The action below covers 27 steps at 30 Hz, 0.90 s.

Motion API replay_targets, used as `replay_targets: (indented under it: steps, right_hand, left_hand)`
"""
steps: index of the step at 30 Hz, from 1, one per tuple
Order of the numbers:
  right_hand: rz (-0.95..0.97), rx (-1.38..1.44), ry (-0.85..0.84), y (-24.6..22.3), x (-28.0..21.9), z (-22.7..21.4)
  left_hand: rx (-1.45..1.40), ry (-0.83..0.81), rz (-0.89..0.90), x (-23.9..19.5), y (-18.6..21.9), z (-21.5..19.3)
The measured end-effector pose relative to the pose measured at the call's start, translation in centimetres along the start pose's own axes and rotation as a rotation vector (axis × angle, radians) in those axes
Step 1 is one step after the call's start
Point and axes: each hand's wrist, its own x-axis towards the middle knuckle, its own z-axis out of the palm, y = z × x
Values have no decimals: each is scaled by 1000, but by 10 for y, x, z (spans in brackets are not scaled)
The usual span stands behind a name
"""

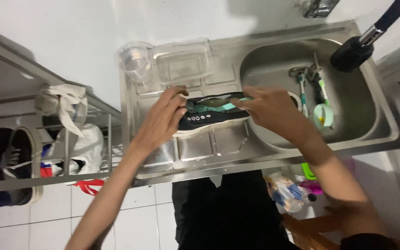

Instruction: The person scrubs a black and white sneaker with a light blue toothbrush over a stainless steel sink. They clean the upper, sides, and sole of the shoe, rotating it to access different areas.

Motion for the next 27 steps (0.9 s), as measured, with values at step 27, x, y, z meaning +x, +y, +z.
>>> replay_targets:
  steps: [27]
  right_hand:
    - [88, 17, -264, -4, 24, -38]
  left_hand:
    - [-50, 10, -128, -8, -8, 25]
